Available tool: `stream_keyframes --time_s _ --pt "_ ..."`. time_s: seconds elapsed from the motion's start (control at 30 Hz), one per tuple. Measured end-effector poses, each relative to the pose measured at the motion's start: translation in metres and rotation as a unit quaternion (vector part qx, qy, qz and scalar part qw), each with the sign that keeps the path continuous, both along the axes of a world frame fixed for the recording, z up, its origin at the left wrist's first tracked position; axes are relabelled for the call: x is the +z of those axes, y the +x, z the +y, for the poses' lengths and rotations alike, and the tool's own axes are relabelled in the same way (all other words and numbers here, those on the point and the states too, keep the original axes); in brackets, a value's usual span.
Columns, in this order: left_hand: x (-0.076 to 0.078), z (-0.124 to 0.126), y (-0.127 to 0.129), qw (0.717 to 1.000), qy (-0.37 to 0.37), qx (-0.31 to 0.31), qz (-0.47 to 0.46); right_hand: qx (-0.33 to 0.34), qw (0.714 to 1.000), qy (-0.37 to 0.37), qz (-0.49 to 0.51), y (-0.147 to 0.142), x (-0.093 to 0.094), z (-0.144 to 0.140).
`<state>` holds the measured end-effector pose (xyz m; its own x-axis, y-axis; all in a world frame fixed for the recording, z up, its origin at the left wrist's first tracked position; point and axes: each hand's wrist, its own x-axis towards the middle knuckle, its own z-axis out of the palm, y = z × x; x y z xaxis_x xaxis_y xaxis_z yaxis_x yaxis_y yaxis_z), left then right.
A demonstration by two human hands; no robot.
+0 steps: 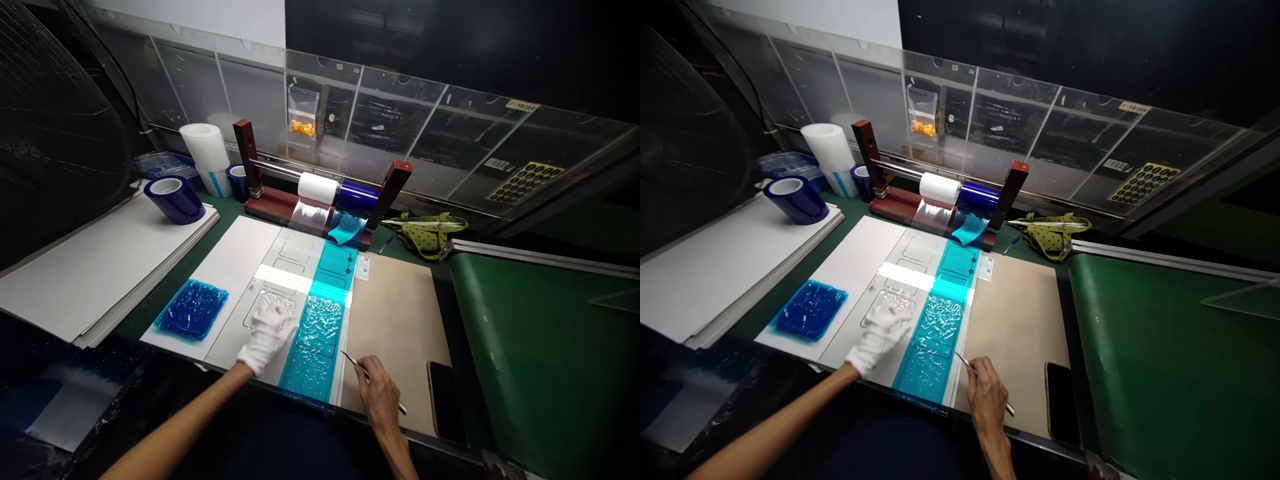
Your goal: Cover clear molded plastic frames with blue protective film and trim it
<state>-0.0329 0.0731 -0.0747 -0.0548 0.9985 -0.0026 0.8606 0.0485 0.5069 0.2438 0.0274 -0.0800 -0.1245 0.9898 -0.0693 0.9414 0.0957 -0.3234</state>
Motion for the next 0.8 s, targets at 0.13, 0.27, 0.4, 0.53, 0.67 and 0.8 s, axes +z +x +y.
stream_keyframes --time_s 0.13,0.27,0.4,0.53,0.67,0.8 --pt "-0.024 -0.061 0.015 0.994 -0.068 -0.045 0.065 0.092 0.994 -0.018 -0.062 -0.055 -0.009 0.03" --pt "-0.041 -0.081 0.028 0.988 -0.107 -0.032 0.106 0.152 0.985 -0.027 -0.083 -0.098 -0.018 0.055" --pt "-0.046 -0.083 0.032 0.985 -0.121 -0.014 0.126 0.2 0.974 -0.038 -0.103 -0.119 -0.017 0.065" --pt "-0.046 -0.084 0.031 0.983 -0.125 -0.011 0.134 0.209 0.969 -0.054 -0.123 -0.108 -0.013 0.064" --pt "-0.044 -0.084 0.03 0.982 -0.128 -0.015 0.136 0.177 0.97 -0.074 -0.147 -0.063 -0.005 0.06" --pt "-0.037 -0.084 0.031 0.982 -0.133 -0.018 0.135 0.112 0.975 -0.094 -0.166 -0.007 0.006 0.047"
